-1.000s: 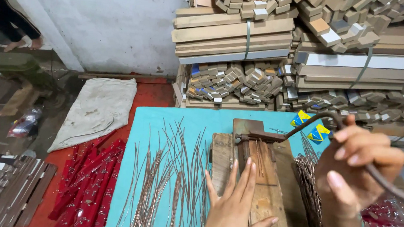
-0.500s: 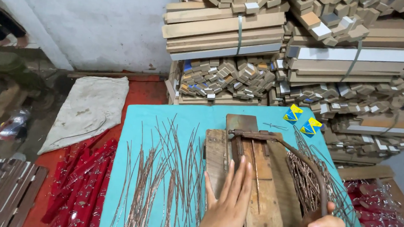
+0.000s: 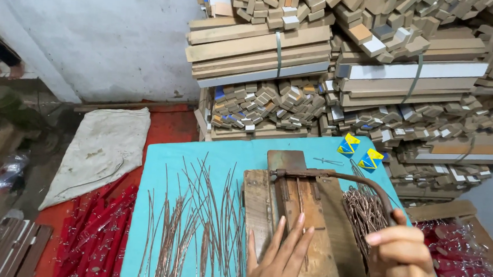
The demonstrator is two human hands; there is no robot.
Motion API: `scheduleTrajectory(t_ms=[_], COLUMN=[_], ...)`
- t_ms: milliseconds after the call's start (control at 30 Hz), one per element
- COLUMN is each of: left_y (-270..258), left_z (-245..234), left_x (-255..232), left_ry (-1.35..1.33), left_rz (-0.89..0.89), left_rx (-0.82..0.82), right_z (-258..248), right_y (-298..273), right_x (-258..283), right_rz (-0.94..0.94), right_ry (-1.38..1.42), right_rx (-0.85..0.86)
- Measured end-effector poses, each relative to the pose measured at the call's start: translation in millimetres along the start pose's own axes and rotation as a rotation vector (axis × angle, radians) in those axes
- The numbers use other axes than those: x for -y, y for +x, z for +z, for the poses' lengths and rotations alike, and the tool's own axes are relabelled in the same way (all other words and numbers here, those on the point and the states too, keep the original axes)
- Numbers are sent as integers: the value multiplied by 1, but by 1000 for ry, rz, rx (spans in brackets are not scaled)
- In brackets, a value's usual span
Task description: Bending thin metal rods using a manual bending jig on a workbench
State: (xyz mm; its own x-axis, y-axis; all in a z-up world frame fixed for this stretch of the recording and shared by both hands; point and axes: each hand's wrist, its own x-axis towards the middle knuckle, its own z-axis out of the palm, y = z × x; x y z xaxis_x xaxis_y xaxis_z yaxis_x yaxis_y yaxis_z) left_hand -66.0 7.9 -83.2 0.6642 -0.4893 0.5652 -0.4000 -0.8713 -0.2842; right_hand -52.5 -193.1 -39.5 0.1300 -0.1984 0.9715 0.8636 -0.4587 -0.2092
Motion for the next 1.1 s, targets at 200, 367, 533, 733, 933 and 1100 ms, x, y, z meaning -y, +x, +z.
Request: scheduleTrajectory(t_ms=[200, 367, 533, 733, 933, 1100], left_y=[-1, 27, -1, 37, -8, -13], left_z=[-5, -44, -8, -52, 6, 17], left_x=[2, 18, 2, 20, -8, -15], left_ry=[132, -907, 273, -953, 247, 122], left_rz=[-15, -125, -31, -184, -104, -139], left_rx=[40, 827, 63, 942, 27, 14], right_z=[42, 78, 117, 144, 144, 120], right_y=[101, 157, 176, 132, 60, 46], right_x=[-31, -96, -152, -234, -260, -242], right_rz=[205, 537, 798, 953, 1342, 1401], right_ry=[227, 468, 278, 76, 62, -185], right_rx=[188, 303, 394, 531, 618, 1231])
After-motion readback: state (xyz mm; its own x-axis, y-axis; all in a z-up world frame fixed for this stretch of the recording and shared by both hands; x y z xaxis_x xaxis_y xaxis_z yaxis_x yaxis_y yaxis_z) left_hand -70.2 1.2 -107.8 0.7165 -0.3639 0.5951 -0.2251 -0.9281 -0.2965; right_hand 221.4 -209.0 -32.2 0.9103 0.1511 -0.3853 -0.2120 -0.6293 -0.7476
